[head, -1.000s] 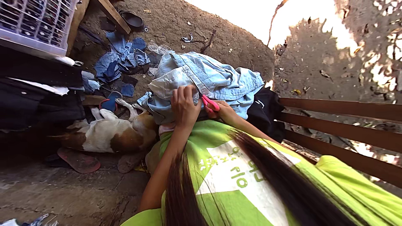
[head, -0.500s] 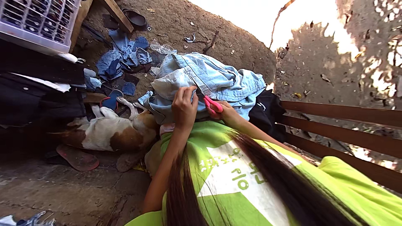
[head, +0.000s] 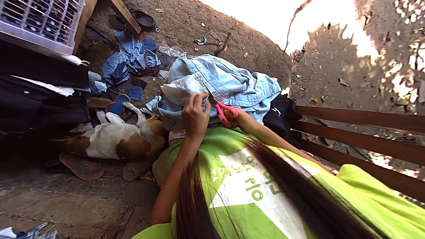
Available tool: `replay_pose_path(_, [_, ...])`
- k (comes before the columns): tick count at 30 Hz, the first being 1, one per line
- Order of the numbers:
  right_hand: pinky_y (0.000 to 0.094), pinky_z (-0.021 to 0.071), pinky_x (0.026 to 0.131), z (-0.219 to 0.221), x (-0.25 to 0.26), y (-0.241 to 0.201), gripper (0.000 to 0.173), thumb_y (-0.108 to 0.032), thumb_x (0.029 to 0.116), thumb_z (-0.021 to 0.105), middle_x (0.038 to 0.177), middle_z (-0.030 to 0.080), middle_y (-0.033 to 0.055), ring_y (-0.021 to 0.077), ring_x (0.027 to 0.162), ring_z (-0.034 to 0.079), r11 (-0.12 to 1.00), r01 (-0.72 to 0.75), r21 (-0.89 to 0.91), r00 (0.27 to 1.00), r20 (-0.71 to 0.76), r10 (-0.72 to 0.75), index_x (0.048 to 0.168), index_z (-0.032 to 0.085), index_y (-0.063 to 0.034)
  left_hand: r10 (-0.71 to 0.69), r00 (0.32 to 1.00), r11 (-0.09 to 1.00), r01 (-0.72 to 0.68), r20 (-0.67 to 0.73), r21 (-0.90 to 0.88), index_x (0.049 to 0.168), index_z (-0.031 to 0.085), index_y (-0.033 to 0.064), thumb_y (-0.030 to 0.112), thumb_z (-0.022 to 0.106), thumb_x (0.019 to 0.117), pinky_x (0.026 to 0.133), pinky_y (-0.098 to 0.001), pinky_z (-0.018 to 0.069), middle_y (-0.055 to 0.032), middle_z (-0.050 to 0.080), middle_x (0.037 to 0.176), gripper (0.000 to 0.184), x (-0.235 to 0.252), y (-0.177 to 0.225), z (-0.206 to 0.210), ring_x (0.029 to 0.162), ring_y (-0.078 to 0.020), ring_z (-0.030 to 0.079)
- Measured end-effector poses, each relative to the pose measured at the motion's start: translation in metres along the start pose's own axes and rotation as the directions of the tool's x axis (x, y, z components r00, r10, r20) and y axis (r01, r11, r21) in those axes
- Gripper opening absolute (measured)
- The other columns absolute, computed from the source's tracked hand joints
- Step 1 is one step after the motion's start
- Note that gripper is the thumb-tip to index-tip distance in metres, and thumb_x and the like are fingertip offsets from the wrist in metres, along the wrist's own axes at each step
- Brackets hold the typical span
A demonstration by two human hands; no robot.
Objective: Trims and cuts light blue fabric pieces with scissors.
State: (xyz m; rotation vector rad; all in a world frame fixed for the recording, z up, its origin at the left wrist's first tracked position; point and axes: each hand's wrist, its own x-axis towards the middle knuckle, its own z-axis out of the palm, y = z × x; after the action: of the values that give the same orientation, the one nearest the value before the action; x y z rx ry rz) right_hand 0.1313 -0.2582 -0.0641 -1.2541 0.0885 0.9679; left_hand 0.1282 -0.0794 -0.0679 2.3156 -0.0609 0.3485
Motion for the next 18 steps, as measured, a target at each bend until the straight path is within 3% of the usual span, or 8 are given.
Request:
replay_pose_path(3, [0.0136,0.0316,0.048,0.004,0.004,-0.002,0.042,-0.035,0.1056,0.029,0.059,0.050,-0.0104,-0.0037,0.049,0.040,0.999,0.004,-0.033,1.000,-0.031,-0.005,0.083,0.058,-0.0157,0.005,1.000,1.000,-0.005,-0.005,-0.001,0.102,0.071,-0.0029,0.002,0.067,0.0921,0.078,-0.0380,0.0579,-0.0178,0.070,0.100,0.012,-0.001,0.001,0.000,0.091,-0.0285,0.071])
replay_pose_path(8, [0.0142,0.0335,0.049,0.003,-0.001,0.005,0.043,-0.038,0.1055,0.030,0.059,0.050,-0.0103,-0.0032,0.051,0.043,0.999,0.022,-0.028,0.998,-0.050,-0.023,0.080,0.057,-0.0168,-0.016,1.000,1.000,0.016,0.006,-0.002,0.103,0.071,-0.0026,0.002,0.066,0.0924,0.077,-0.0393,0.0581,-0.0182,0.070,0.101,0.012,-0.004,0.001,-0.001,0.090,-0.0295,0.071])
replay_pose_path(13, [0.0138,0.0335,0.050,0.003,-0.013,-0.004,0.044,-0.028,0.1065,0.025,0.059,0.049,-0.0094,-0.0027,0.051,0.043,0.995,-0.016,-0.097,0.998,-0.065,0.009,0.079,0.056,-0.0134,-0.001,1.000,1.000,0.001,-0.009,-0.011,0.103,0.071,-0.0021,0.001,0.066,0.0915,0.078,-0.0394,0.0575,-0.0178,0.070,0.101,0.013,-0.003,-0.002,-0.003,0.092,-0.0292,0.070])
replay_pose_path(18, [0.0132,0.0343,0.048,0.005,-0.013,-0.004,0.045,-0.035,0.1062,0.029,0.059,0.050,-0.0088,-0.0027,0.050,0.044,0.997,-0.050,-0.064,0.997,-0.056,0.046,0.078,0.056,-0.0133,0.028,1.000,1.000,-0.028,0.014,-0.004,0.099,0.073,-0.0010,0.001,0.070,0.0891,0.075,-0.0378,0.0577,-0.0164,0.069,0.097,0.011,-0.007,-0.001,-0.001,0.088,-0.0277,0.070])
